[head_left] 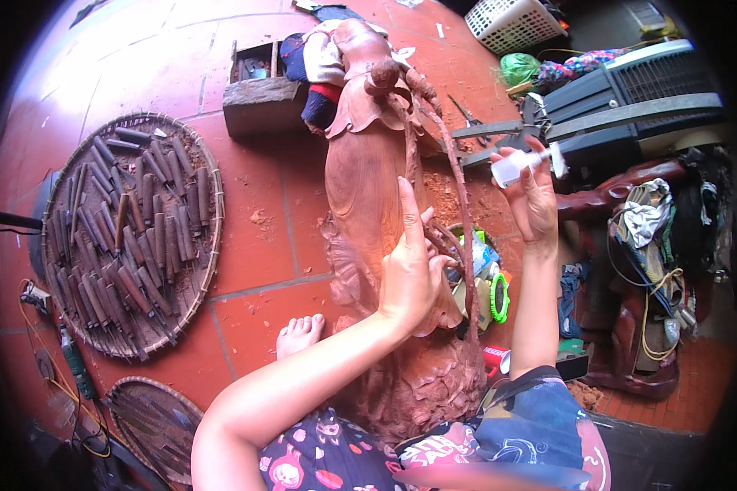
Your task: The person carves a large piece of reddish-brown wood using a chisel and a mallet. They repeatedly strike the chisel to shape the wood, occasionally pausing to inspect the work. Later, they apply glue from a bottle to a section of the wood and press a carved piece into place.
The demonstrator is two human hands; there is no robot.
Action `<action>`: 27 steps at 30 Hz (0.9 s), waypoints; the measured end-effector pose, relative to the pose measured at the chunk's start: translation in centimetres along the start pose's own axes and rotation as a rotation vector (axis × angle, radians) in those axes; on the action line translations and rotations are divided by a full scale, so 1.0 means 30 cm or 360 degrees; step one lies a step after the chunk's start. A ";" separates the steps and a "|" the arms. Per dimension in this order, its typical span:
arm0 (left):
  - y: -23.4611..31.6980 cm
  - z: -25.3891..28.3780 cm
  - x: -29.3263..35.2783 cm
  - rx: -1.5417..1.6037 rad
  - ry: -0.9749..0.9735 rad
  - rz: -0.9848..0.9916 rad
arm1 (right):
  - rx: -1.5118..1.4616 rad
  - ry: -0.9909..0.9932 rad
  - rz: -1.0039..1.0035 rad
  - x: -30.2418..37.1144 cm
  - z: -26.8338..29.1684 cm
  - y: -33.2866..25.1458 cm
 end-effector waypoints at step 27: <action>0.013 0.006 0.003 0.0066 -0.0088 0.0093 | -0.0678 0.0381 -0.0038 -0.290 -0.203 0.092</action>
Point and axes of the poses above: each hand's wrist, its own x-axis away from the middle knuckle, its own z-axis out of the back of the hand, y = z × x, the point moved 4 cm from there along -x, towards the middle knuckle, and after that the axes turned 2 degrees about -y, right-handed, at the moved point
